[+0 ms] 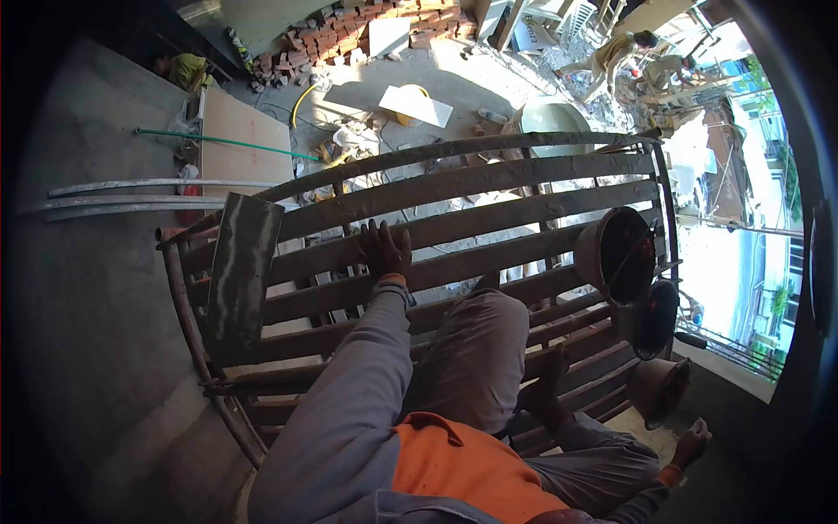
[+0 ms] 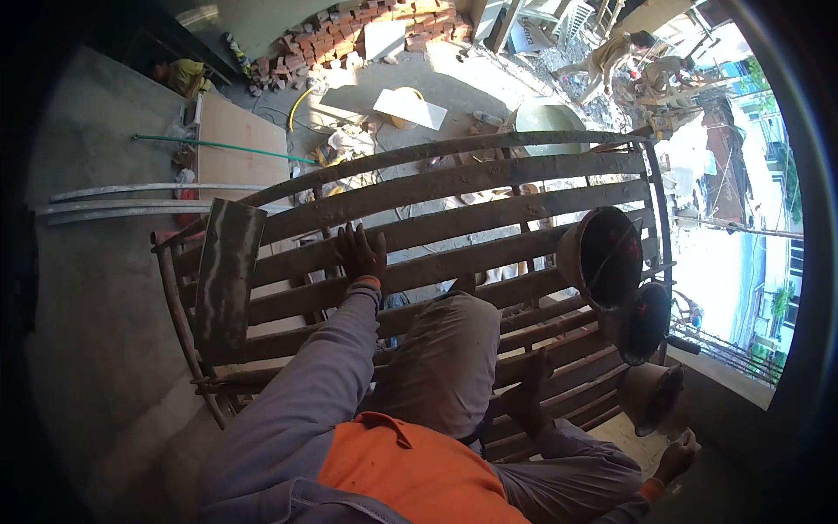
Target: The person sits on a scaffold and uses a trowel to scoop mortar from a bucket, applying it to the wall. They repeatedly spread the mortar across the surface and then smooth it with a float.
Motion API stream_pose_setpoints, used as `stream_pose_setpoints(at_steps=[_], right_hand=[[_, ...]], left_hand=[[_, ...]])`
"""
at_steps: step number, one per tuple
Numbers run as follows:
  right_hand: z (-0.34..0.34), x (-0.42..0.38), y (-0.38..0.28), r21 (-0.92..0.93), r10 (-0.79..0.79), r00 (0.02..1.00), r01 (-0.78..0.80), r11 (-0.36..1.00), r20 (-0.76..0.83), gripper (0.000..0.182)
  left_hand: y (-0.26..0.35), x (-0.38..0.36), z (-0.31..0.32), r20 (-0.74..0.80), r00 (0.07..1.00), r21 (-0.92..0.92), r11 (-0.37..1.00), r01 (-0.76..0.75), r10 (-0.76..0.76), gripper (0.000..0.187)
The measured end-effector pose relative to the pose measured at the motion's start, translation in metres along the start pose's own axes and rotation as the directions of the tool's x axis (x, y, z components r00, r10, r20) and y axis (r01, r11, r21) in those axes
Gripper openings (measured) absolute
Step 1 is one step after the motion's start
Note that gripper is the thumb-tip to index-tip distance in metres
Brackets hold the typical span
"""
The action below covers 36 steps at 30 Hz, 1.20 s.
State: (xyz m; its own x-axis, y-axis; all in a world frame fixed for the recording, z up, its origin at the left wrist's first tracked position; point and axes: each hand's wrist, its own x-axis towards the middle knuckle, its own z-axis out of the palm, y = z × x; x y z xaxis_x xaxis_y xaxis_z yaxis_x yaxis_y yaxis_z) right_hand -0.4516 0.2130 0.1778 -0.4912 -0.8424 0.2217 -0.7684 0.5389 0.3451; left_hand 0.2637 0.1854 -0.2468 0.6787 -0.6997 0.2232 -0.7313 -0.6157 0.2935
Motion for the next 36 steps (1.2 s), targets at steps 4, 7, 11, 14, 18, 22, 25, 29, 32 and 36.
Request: stream_pose_setpoints(at_steps=[4, 7, 11, 14, 18, 22, 25, 29, 32, 36], right_hand=[[-0.001, 0.0, -0.002, 0.037, -0.023, 1.0, 0.024, 0.999, -0.019, 0.032], [0.003, 0.005, 0.006, 0.047, -0.07, 0.997, 0.072, 0.996, -0.045, 0.032], [0.024, 0.024, 0.023, 0.036, -0.1, 0.995, 0.101, 0.994, -0.021, 0.032], [0.036, 0.031, 0.031, -0.003, -0.145, 0.989, 0.145, 0.989, -0.033, 0.03], [0.027, 0.02, 0.015, -0.019, -0.166, 0.982, 0.165, 0.986, -0.091, 0.027], [0.02, 0.014, 0.009, -0.018, -0.182, 0.974, 0.181, 0.983, -0.132, 0.024], [0.018, 0.01, 0.004, -0.017, -0.185, 0.971, 0.185, 0.983, -0.152, 0.022], [0.015, 0.007, 0.003, 0.01, -0.19, 0.966, 0.195, 0.981, -0.177, 0.019], [0.016, 0.008, 0.009, -0.101, -0.297, 0.943, 0.284, 0.953, -0.148, 0.018], [0.022, 0.015, 0.026, -0.325, -0.459, 0.886, 0.417, 0.849, -0.063, 0.019]], left_hand=[[0.002, 0.001, -0.002, 0.012, 1.0, -0.017, 1.0, 0.017, -0.017, 0.053], [0.003, -0.003, 0.001, -0.002, 1.0, -0.028, 0.999, 0.023, -0.023, 0.054], [-0.003, -0.002, 0.004, -0.01, 0.999, -0.052, 0.998, 0.036, -0.037, 0.055], [-0.002, -0.001, 0.004, 0.02, 0.998, -0.066, 0.996, 0.061, -0.06, 0.056], [-0.004, -0.002, 0.005, 0.042, 0.996, -0.094, 0.992, 0.079, -0.075, 0.057], [-0.003, -0.002, 0.005, 0.069, 0.994, -0.106, 0.99, 0.092, -0.085, 0.057], [-0.002, -0.002, 0.003, 0.066, 0.994, -0.104, 0.99, 0.097, -0.09, 0.057], [-0.003, -0.002, 0.003, 0.058, 0.995, -0.107, 0.99, 0.09, -0.084, 0.059], [-0.003, -0.001, 0.001, 0.054, 0.996, -0.095, 0.993, 0.07, -0.066, 0.059], [-0.004, -0.002, 0.005, 0.039, 0.997, -0.102, 0.992, 0.068, -0.064, 0.058]])
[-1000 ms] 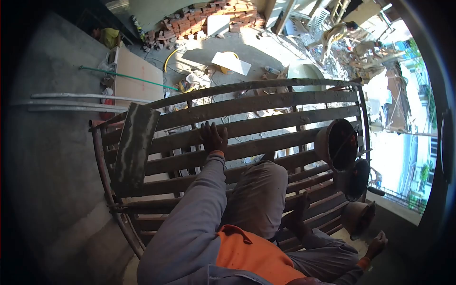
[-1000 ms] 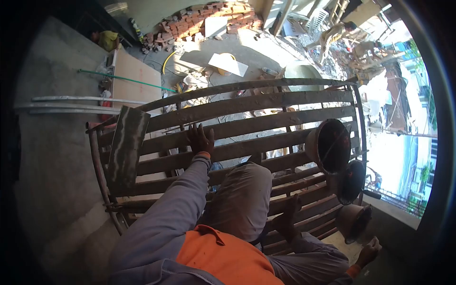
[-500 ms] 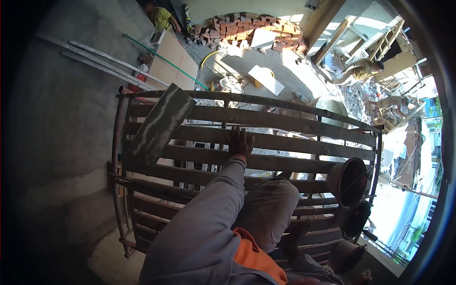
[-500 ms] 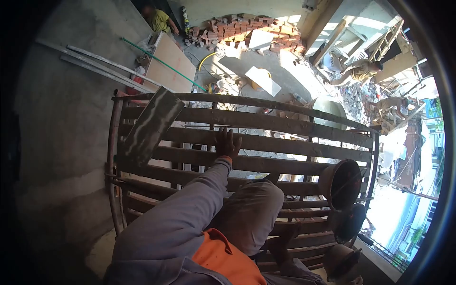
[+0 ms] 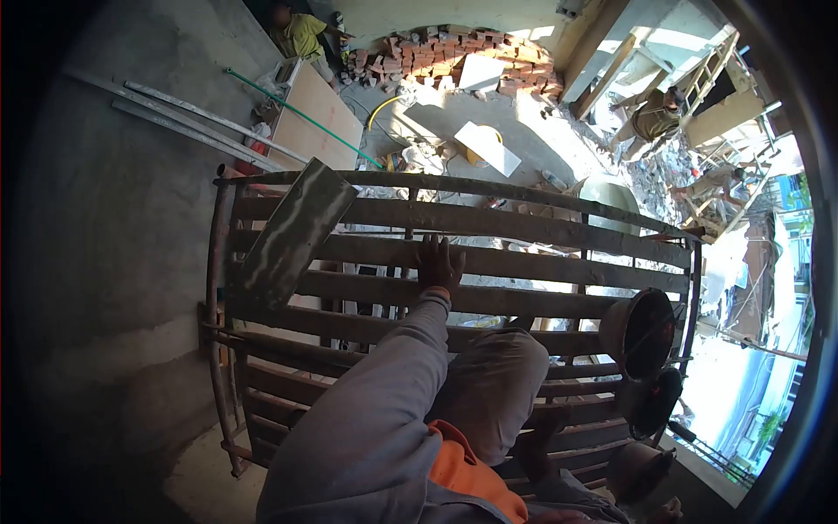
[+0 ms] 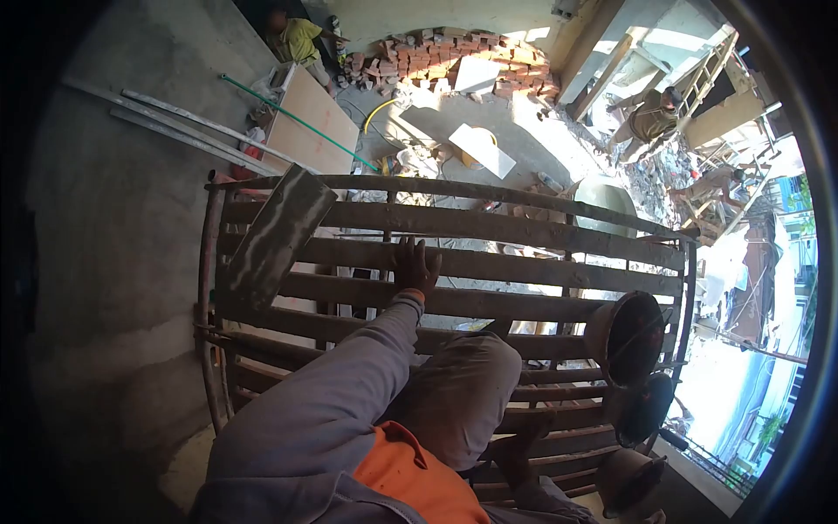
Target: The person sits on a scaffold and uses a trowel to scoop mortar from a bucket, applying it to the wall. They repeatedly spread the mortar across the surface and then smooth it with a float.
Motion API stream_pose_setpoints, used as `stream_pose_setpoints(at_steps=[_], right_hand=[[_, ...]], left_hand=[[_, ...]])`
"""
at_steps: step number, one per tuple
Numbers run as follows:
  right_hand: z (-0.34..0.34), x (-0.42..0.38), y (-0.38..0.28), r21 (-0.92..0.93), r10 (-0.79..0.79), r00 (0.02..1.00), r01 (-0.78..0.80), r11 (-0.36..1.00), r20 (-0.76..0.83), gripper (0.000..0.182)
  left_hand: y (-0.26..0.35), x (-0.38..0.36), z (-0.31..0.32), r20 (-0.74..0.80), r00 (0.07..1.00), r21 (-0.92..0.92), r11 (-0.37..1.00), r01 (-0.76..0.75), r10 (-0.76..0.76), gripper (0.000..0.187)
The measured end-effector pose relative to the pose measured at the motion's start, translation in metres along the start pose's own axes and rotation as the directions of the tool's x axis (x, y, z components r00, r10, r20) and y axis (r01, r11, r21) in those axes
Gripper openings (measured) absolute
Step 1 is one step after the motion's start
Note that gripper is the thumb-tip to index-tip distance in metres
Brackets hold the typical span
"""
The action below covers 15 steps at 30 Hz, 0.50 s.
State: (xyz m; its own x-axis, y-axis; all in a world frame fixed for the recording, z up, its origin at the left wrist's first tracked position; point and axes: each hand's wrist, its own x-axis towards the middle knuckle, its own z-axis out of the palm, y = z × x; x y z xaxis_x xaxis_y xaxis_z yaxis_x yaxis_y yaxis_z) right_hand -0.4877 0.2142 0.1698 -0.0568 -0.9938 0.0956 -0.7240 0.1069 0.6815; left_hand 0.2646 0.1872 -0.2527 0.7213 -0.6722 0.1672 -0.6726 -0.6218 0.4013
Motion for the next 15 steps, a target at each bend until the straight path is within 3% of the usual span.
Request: stream_pose_setpoints(at_steps=[1, 4, 7, 15], right_hand=[[0.002, -0.001, 0.002, 0.004, 0.001, 1.0, -0.001, 1.0, -0.015, 0.019], [-0.014, -0.004, -0.014, 0.201, 0.242, 0.968, -0.224, 0.954, -0.072, 0.018], [-0.011, -0.005, -0.013, 0.196, 0.229, 0.969, -0.209, 0.958, -0.089, 0.019], [0.004, 0.0, 0.005, 0.249, 0.349, 0.921, -0.383, 0.889, 0.173, 0.033]], left_hand=[[0.0, -0.001, 0.001, -0.012, 1.0, 0.0, 1.0, -0.003, 0.003, 0.057], [0.001, 0.0, 0.001, -0.023, 1.0, 0.011, 1.0, -0.006, 0.007, 0.056], [0.001, 0.001, 0.0, 0.013, 1.0, 0.01, 1.0, 0.014, -0.014, 0.059], [0.0, -0.001, 0.003, -0.019, 1.0, 0.013, 1.0, -0.008, 0.008, 0.056]])
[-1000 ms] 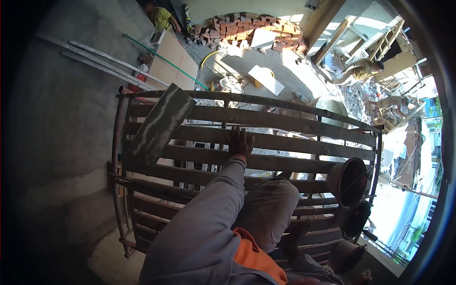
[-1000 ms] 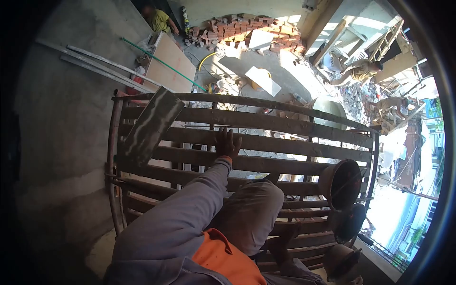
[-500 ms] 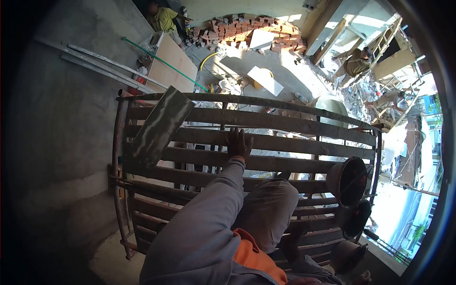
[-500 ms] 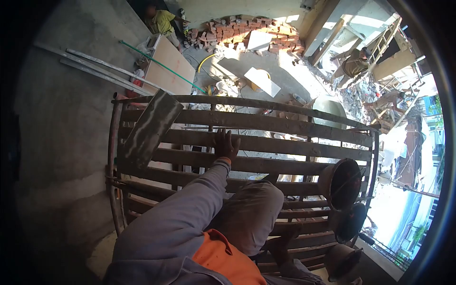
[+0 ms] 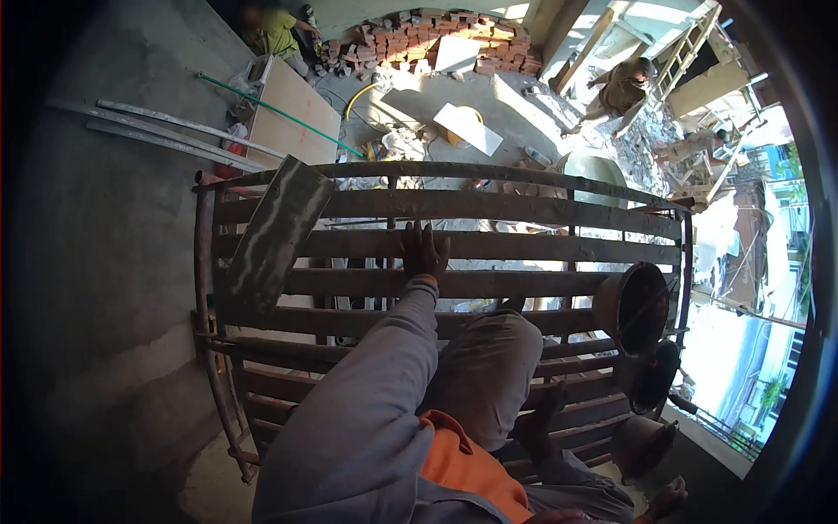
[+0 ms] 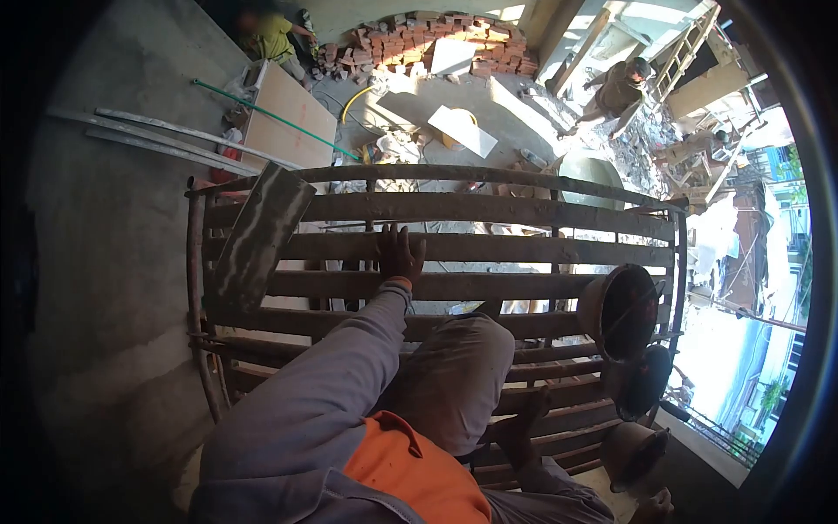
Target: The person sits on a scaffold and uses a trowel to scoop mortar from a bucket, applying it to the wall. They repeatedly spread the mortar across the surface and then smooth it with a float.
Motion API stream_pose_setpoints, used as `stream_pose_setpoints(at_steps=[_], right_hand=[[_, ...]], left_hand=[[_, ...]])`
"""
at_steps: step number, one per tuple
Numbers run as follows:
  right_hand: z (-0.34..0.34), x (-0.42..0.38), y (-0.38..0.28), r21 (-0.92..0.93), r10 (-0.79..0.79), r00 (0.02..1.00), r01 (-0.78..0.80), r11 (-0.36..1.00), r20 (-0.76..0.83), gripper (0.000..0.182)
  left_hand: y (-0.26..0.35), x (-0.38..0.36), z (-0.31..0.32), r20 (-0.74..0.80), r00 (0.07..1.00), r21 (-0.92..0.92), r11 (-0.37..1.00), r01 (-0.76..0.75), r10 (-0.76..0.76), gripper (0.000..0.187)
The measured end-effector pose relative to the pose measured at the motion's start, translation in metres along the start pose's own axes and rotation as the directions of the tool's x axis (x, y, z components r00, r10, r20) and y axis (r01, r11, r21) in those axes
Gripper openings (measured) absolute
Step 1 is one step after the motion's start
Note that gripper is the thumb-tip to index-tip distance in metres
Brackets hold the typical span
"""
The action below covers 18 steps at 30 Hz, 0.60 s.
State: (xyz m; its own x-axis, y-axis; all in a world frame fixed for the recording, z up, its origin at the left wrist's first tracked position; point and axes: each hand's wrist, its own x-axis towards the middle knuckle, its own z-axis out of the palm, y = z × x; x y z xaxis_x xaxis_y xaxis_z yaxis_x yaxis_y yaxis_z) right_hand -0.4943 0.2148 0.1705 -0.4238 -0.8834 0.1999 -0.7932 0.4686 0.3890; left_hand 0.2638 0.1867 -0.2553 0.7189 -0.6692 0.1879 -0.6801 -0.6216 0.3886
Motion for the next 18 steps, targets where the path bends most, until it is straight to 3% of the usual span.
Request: stream_pose_setpoints(at_steps=[14, 15, 18], right_hand=[[-0.01, -0.031, 0.015, 0.034, 0.118, 0.992, -0.116, 0.993, -0.039, 0.034], [-0.031, -0.043, -0.01, -0.053, 0.105, 0.993, -0.108, 0.993, -0.049, 0.034], [-0.035, -0.043, -0.009, -0.004, 0.117, 0.993, -0.117, 0.993, -0.013, 0.033]], left_hand=[[0.0, -0.001, 0.002, -0.003, 1.0, 0.017, 1.0, 0.008, -0.008, 0.058], [0.0, -0.001, 0.001, 0.002, 1.0, 0.013, 1.0, 0.016, -0.016, 0.057], [0.001, 0.0, -0.002, 0.011, 1.0, 0.006, 1.0, 0.018, -0.018, 0.057]])
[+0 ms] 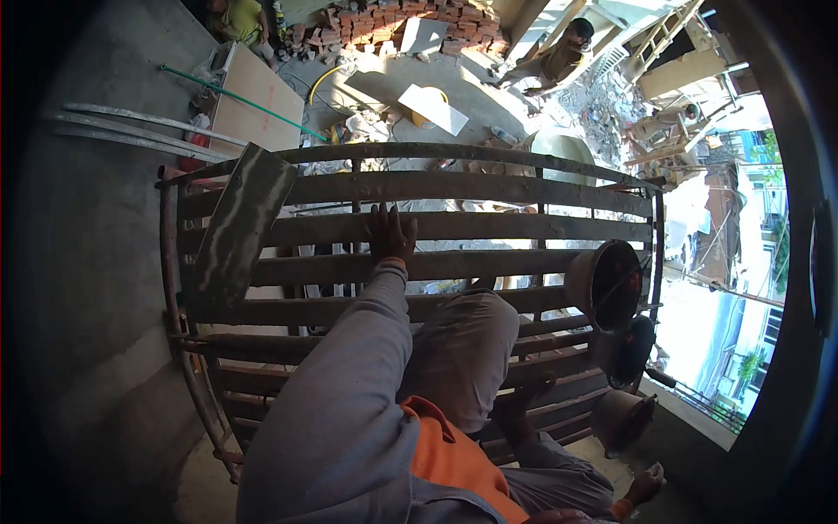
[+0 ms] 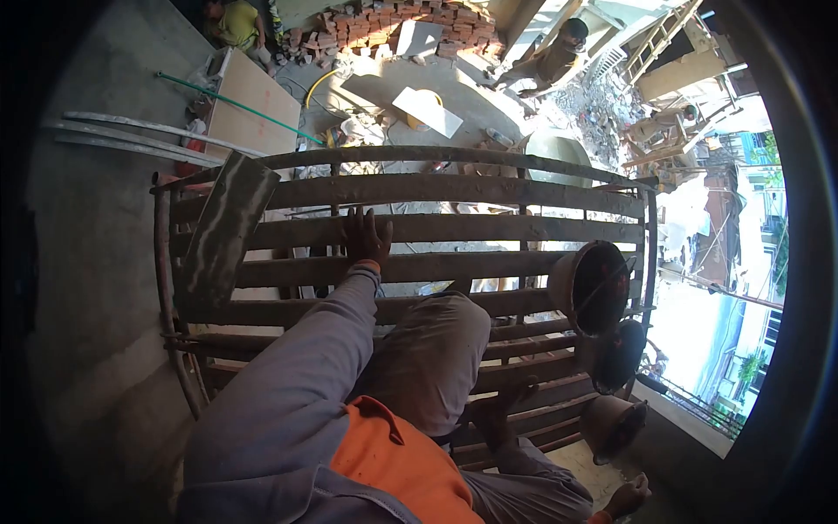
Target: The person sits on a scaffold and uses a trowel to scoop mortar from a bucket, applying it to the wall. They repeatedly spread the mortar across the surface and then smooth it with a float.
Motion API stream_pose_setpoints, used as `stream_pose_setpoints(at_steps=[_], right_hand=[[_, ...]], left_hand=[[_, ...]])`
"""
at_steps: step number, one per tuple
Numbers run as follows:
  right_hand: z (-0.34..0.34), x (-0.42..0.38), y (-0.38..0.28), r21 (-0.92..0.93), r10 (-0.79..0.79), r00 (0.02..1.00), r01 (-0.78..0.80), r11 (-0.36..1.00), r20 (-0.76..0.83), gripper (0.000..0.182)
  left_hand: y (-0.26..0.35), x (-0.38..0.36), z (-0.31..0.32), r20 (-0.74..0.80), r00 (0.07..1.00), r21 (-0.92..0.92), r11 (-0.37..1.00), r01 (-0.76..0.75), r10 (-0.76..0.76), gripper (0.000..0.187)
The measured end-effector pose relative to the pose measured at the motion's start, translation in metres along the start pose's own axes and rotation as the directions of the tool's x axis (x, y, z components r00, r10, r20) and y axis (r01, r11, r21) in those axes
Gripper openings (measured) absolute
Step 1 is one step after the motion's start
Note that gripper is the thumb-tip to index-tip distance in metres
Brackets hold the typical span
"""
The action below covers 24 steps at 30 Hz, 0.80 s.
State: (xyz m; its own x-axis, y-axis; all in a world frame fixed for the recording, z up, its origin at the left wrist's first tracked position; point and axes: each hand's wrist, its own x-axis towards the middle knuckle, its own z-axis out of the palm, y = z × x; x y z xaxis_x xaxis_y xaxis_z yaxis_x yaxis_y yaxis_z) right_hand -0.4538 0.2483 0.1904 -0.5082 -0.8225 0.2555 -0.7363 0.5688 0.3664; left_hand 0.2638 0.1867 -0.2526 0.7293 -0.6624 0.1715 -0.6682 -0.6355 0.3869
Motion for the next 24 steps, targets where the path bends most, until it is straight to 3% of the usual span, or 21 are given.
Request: stream_pose_setpoints(at_steps=[10, 24], right_hand=[[-0.008, 0.017, -0.049, 0.026, -0.06, 0.997, 0.061, 0.998, -0.041, 0.032], [0.016, 0.044, -0.044, 0.025, -0.113, 0.993, 0.114, 0.993, -0.033, 0.031]], left_hand=[[-0.002, 0.0, 0.007, -0.023, 1.0, 0.026, 1.0, -0.017, 0.018, 0.058], [-0.001, 0.0, 0.003, -0.018, 1.0, 0.029, 1.0, -0.009, 0.01, 0.058]])
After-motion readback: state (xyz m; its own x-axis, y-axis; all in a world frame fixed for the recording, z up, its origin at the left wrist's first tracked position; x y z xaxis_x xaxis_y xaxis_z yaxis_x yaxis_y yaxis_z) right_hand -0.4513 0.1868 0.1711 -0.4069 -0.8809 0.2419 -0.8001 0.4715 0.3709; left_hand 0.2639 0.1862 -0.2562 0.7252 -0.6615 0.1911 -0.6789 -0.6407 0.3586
